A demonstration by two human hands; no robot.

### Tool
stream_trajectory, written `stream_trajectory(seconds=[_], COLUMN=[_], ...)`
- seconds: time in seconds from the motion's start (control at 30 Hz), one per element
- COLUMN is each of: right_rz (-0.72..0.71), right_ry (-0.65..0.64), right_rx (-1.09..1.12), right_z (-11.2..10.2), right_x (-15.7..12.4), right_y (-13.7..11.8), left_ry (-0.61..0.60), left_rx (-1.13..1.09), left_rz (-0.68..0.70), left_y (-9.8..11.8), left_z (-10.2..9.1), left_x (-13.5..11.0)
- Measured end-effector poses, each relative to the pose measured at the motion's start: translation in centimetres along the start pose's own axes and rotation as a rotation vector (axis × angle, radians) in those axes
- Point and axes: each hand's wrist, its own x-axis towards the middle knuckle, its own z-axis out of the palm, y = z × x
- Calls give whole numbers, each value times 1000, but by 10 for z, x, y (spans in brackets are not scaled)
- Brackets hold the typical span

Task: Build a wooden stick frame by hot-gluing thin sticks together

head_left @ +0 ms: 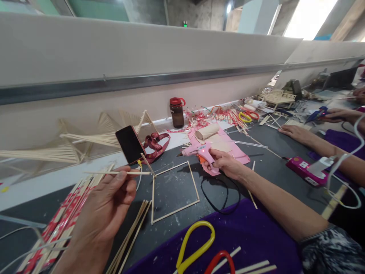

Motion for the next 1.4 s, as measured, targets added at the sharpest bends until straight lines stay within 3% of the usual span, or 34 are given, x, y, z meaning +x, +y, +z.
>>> stream_trajectory(seconds=[0.37, 0.6, 0.87, 1.4], right_rz=[-48, -76, -69, -95], right_ry=[152, 277, 387, 158], right_rx=[-90, -70, -120, -160], right_z=[-29, -47, -64, -51], right_x=[6, 5, 9, 4], right_y=[-13, -24, -19, -22], left_ry=[-51, -44, -50, -116], left_rx=[58, 72, 102, 154], left_rz=[78, 45, 43, 30], left_y=[5, 4, 0, -4], left_z=[-4, 0, 3, 2], left_x=[-4, -8, -9, -10])
